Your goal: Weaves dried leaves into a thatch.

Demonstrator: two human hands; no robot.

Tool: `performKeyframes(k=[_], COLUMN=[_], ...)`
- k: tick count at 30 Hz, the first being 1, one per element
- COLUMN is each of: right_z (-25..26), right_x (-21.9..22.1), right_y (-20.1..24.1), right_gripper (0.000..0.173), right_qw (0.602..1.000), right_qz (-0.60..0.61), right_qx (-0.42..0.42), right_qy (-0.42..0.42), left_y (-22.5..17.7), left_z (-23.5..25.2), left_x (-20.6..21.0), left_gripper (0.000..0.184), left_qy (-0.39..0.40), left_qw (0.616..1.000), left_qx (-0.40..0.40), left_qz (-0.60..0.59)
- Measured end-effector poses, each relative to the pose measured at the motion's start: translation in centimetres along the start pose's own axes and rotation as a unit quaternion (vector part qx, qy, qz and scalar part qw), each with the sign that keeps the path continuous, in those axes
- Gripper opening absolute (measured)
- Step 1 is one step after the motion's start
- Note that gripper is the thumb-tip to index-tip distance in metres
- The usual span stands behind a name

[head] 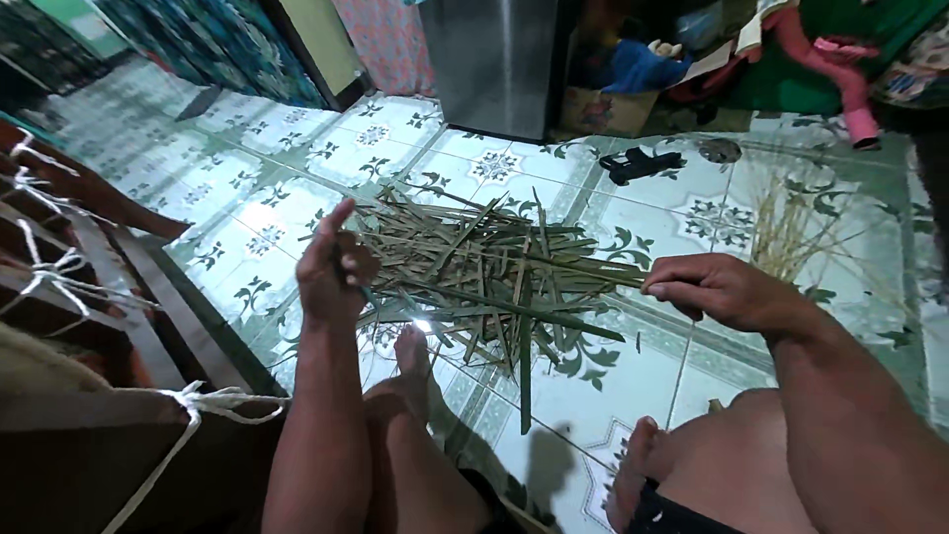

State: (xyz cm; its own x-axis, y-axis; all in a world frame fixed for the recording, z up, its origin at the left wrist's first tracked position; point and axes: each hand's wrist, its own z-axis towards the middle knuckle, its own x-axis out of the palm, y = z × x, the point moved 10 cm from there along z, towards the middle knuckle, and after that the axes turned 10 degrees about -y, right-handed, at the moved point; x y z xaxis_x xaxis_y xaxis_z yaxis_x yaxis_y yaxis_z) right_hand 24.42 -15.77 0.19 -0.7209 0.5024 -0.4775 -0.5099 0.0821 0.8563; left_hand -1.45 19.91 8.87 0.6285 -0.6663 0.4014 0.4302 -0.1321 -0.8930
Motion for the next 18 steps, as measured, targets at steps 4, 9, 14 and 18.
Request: performKeyframes(k=[4, 9, 14, 18], right_z=[-0.9, 0.3, 2.7, 3.4], right_x=[-3.6, -2.6, 2.6, 5.6], right_y=[-2.8, -4.2, -1.4, 0.2], right_gripper=[0.022, 0.02, 0.017, 0.016], right_qw=[0.994, 0.983, 0.992, 0.997], right_qz=[-0.051, -0.037, -0.002, 0.005], right_qx=[0.079, 0.15, 0.105, 0.071], right_qy=[-0.06, -0.099, -0.066, -0.008], left_y=[-2.3, 0.5, 9.3, 11.3], left_z=[1.1, 0.7, -2.0, -2.8], left_x=[-7.5, -6.4, 5.3, 9.5], left_gripper=[0.051, 0.03, 0.046, 0.046], left_qy=[-0.14, -0.186, 0.052, 0.082], left_qw=[0.987, 0.982, 0.971, 0.97], left_qx=[0.066, 0.006, -0.15, -0.19], left_qz=[-0.037, 0.0, 0.178, 0.127])
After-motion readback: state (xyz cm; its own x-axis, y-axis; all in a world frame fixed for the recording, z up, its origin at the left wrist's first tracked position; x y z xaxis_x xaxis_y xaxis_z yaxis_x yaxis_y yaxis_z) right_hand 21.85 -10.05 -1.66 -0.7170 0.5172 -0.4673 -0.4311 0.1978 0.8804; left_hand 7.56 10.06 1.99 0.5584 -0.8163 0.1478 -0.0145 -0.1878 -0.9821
